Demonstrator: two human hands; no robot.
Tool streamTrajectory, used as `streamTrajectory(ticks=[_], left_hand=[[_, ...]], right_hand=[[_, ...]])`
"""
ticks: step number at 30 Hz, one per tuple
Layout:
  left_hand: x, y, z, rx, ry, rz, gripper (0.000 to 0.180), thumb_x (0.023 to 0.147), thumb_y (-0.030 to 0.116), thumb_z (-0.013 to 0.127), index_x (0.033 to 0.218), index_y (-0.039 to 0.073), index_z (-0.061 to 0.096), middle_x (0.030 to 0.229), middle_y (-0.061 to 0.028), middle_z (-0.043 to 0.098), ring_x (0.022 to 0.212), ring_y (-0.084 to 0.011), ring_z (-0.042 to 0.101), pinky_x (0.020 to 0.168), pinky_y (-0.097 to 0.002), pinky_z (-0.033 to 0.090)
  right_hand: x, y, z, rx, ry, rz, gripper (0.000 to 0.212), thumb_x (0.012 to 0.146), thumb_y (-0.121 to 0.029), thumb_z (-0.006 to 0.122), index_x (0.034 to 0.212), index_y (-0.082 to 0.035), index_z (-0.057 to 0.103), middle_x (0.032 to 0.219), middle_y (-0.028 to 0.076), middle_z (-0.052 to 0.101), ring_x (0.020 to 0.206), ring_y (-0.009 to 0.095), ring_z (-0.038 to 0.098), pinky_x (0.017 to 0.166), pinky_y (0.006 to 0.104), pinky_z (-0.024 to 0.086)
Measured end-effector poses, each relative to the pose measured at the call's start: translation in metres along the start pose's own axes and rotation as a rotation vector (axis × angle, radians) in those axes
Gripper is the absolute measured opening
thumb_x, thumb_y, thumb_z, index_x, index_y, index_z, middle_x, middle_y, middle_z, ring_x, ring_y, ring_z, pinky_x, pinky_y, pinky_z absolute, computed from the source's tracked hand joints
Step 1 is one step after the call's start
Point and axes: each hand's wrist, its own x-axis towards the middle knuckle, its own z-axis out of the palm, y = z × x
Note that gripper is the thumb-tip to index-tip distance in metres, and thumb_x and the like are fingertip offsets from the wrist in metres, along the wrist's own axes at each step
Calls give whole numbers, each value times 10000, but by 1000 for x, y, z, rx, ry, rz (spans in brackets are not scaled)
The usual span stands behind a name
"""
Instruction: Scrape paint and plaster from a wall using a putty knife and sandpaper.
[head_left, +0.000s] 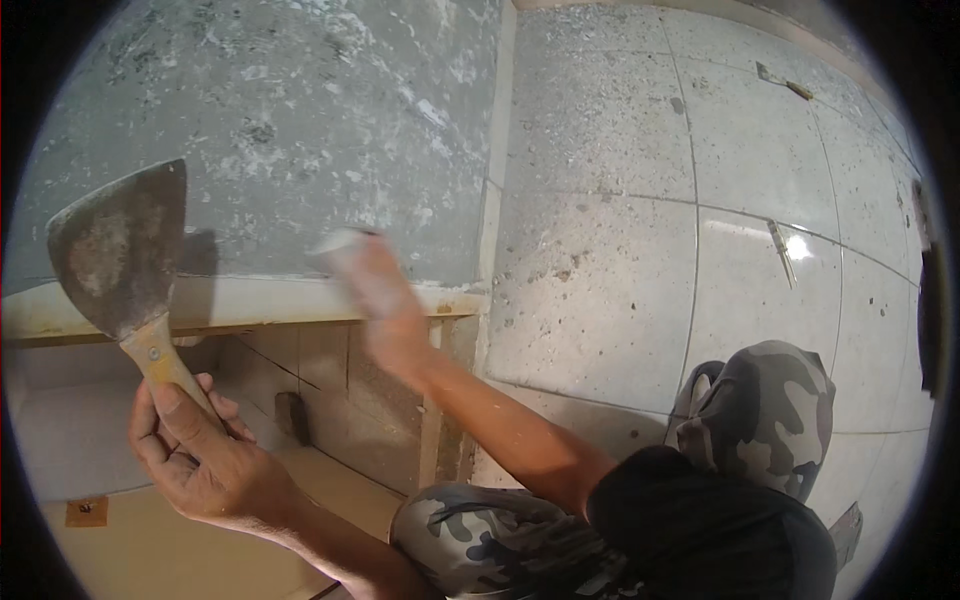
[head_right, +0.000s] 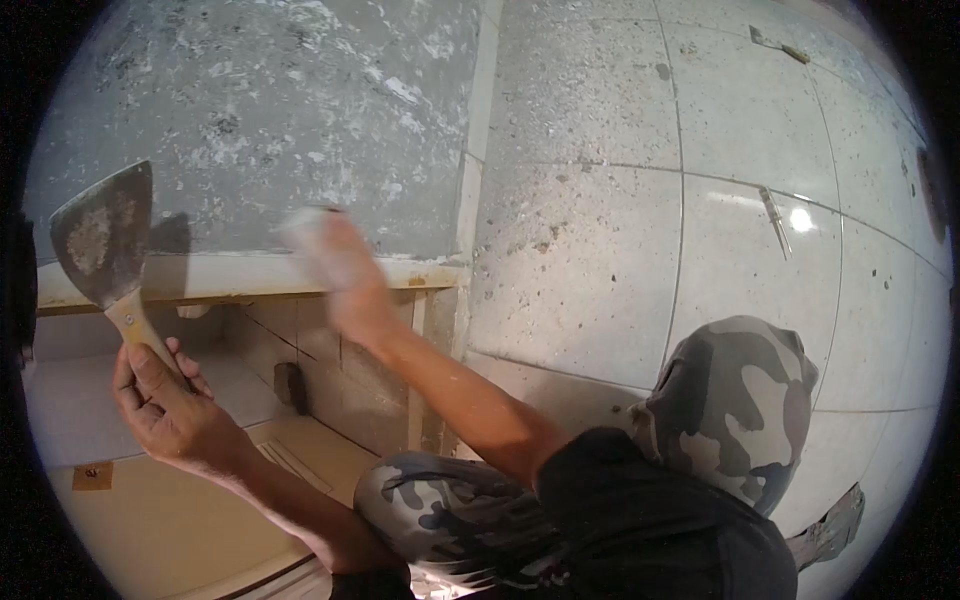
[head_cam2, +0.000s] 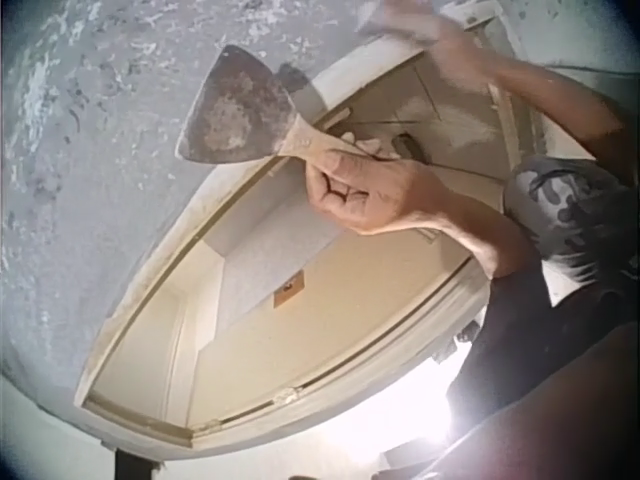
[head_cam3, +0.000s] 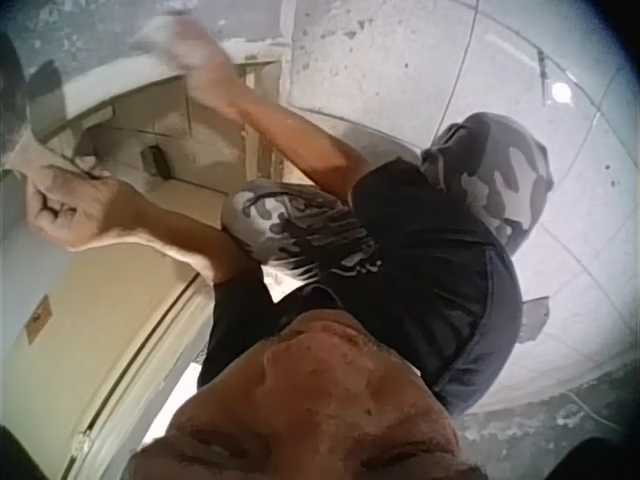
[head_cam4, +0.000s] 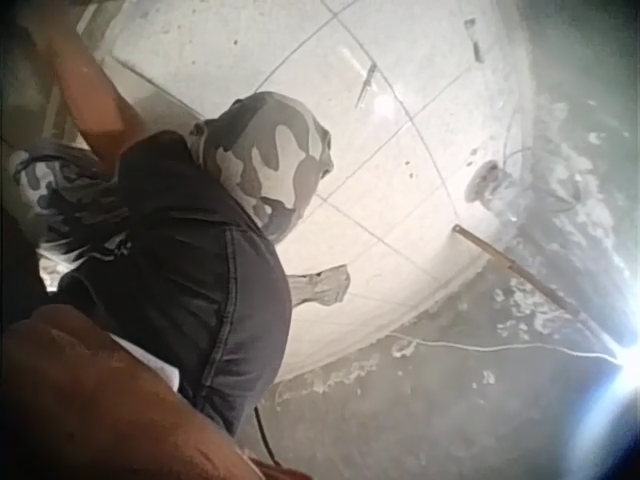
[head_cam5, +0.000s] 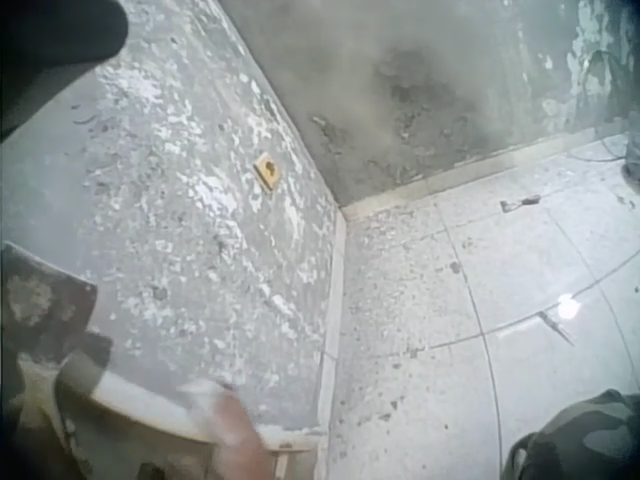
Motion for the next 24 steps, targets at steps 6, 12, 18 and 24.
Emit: streamTrajectory(ticks=[6,12,18,24], left_hand=[[-4,-15,7,-65,-98,-13,283,975,242,565,1094,-14,588,763,-78,645,570,-55,498,436,-166,314],[3,-13,2,-43,-44,30,287,977,243,568,1095,-18,584,780,-90,653,578,-61,503,451,-173,323],[-7,-25,15,-120,-103,-22,299,981,256,561,1108,-14,577,779,-88,654,580,-58,507,460,-169,321],[2,-20,5,-53,-129,-8,279,985,263,552,1099,11,586,793,-66,652,607,-47,514,477,-163,327]], right_hand=[[-67,85,-49,-269,-69,1113,426,1012,-264,361,1294,31,480,1131,304,594,947,440,603,795,477,456],[-3,-46,22,145,207,340,396,1004,-122,320,1348,-7,478,1409,158,472,1336,308,400,1154,376,234],[-68,82,-57,-203,3,981,369,981,-171,396,1275,17,517,1239,253,565,1182,404,516,997,419,403],[-47,29,2,-135,382,381,388,993,-285,434,1042,66,592,877,303,623,856,469,612,714,467,466]])
